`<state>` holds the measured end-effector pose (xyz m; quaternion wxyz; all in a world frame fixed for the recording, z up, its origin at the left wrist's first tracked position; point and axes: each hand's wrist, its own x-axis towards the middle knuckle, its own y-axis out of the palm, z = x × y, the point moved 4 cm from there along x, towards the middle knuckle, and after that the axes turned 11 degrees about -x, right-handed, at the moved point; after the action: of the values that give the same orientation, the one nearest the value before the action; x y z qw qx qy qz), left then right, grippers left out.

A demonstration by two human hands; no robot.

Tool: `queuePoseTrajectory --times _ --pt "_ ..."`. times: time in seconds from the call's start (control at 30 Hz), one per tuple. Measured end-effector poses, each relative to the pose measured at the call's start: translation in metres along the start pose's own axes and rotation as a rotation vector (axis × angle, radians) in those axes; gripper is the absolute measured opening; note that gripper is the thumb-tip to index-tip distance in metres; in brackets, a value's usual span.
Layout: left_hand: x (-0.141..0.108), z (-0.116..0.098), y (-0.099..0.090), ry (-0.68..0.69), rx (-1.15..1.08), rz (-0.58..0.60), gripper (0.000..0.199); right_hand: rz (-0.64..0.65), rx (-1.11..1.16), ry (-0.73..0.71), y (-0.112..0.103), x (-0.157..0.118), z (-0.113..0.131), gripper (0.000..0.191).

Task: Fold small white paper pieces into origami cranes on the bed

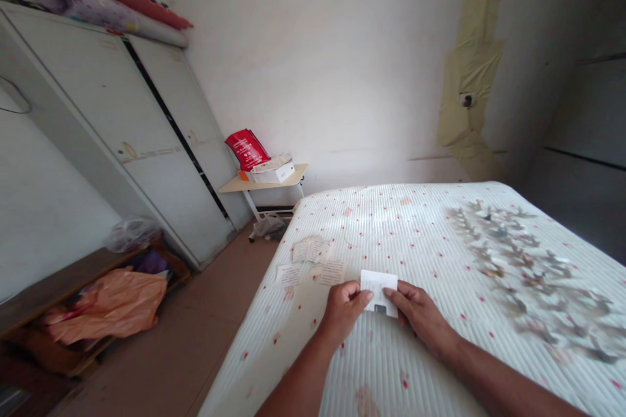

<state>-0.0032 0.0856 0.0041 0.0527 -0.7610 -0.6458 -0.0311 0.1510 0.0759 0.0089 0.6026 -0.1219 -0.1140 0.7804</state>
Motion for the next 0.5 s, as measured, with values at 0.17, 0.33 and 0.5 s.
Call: queuePoseTrajectory --times 0.17,0.33,0.5 --pt "-0.0012 -0.0101 -0.0033 0.02 0.002 -0.02 0.032 -0.033 0.005 0.066 -0.0034 0.0012 -0.002 0.035" --pt "-0.0022 -0.011 -0.0079 0.012 -0.006 -0.027 0.023 -0.056 0.02 0.072 -0.0069 0.0013 -0.0067 0.036" --pt "-0.0035 -0.0105 -0.0093 -0.003 -0.011 -0.035 0.019 -0.056 0.022 0.069 -0.0067 0.0008 -0.0054 0.038"
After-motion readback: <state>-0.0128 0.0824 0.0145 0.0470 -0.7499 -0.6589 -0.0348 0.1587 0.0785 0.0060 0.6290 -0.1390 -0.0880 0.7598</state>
